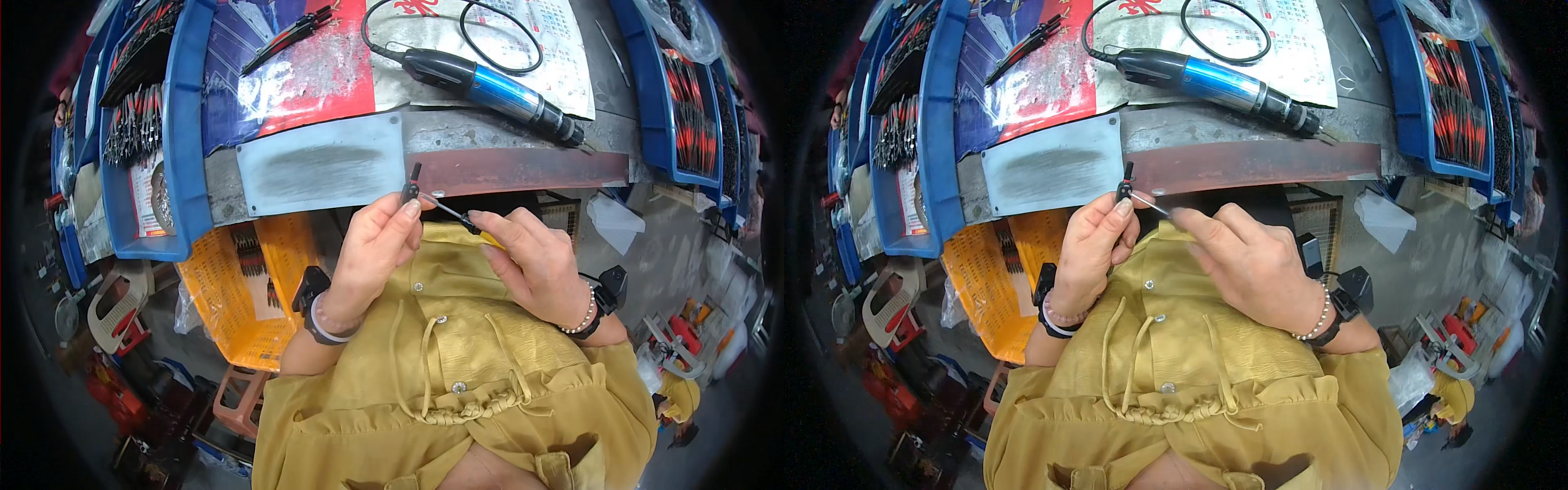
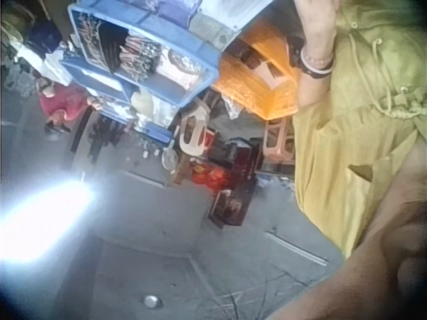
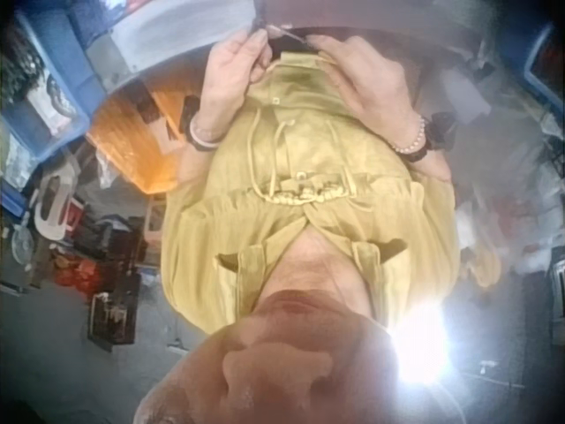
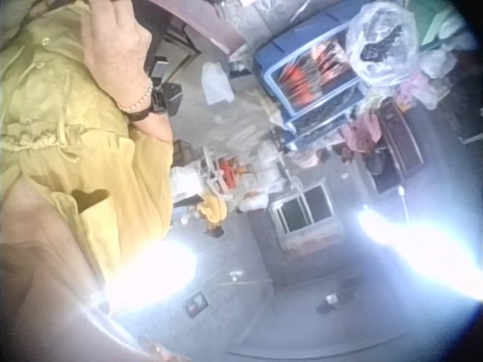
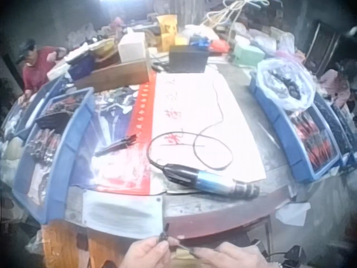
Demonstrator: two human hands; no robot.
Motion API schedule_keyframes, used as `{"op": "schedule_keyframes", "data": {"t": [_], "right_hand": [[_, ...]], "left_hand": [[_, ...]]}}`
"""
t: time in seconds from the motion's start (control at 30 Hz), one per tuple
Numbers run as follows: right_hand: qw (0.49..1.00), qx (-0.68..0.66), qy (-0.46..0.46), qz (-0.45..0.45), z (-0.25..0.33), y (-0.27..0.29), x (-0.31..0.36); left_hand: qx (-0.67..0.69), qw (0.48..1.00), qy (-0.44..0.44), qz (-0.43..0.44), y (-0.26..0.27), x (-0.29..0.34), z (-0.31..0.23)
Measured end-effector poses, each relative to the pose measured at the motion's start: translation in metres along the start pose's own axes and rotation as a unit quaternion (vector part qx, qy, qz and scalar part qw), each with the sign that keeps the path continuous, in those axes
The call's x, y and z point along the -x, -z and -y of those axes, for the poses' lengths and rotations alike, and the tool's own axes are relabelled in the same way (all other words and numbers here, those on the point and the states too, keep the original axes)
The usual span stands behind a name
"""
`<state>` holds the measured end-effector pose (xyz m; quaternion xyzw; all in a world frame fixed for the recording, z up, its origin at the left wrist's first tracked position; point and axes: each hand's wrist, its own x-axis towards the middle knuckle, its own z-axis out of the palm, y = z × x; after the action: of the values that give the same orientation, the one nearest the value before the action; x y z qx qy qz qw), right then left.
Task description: The person repeatedly assembles small black cylindrical components by inserting a red-tipped insert, using a rotary tool to trim or shape the assembly, and then placing the finished units into a yellow basket. The process is repeated multiple times with consistent hand movements and tool use.
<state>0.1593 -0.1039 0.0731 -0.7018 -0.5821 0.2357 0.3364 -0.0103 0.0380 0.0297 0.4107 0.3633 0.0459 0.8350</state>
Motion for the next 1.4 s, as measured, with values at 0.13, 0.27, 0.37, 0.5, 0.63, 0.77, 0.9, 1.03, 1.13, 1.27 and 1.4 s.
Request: {"op": "schedule_keyframes", "data": {"t": [0.13,0.27,0.37,0.5,0.63,0.77,0.9,1.03,1.13,1.27,1.4], "right_hand": [[1.0,0.017,0.017,-0.009,-0.002,-0.006,-0.002],[0.999,0.029,0.019,-0.006,-0.002,-0.007,0.0],[0.999,0.038,0.026,-0.016,-0.003,-0.007,-0.001],[0.996,-0.069,-0.002,-0.054,-0.008,-0.015,-0.003],[0.997,0.056,0.053,-0.026,-0.007,-0.017,0.004],[0.998,-0.01,0.021,-0.051,-0.007,-0.024,0.008],[0.972,-0.192,-0.064,-0.118,-0.011,-0.034,0.009],[0.833,-0.462,-0.297,-0.07,-0.01,-0.028,0.015],[0.748,-0.561,-0.354,-0.023,-0.012,-0.022,0.01],[0.993,-0.113,0.001,-0.044,-0.008,-0.015,0.005],[0.999,-0.027,0.026,-0.02,-0.001,-0.012,0.01]], "left_hand": [[-0.012,1.0,-0.002,0.005,-0.002,0.001,-0.002],[-0.023,0.999,-0.024,0.013,-0.004,0.003,-0.003],[-0.038,0.999,-0.039,-0.001,-0.007,0.002,0.0],[-0.235,0.963,-0.114,-0.062,-0.01,0.0,0.007],[-0.411,0.878,-0.221,-0.111,-0.012,-0.003,0.014],[-0.461,0.838,-0.26,-0.137,-0.015,-0.005,0.02],[-0.504,0.798,-0.291,-0.159,-0.017,-0.007,0.026],[-0.514,0.78,-0.31,-0.176,-0.017,-0.01,0.034],[-0.537,0.761,-0.313,-0.185,-0.016,-0.012,0.038],[-0.391,0.876,-0.251,-0.125,-0.012,-0.01,0.033],[-0.199,0.965,-0.148,-0.08,-0.012,-0.003,0.022]]}}
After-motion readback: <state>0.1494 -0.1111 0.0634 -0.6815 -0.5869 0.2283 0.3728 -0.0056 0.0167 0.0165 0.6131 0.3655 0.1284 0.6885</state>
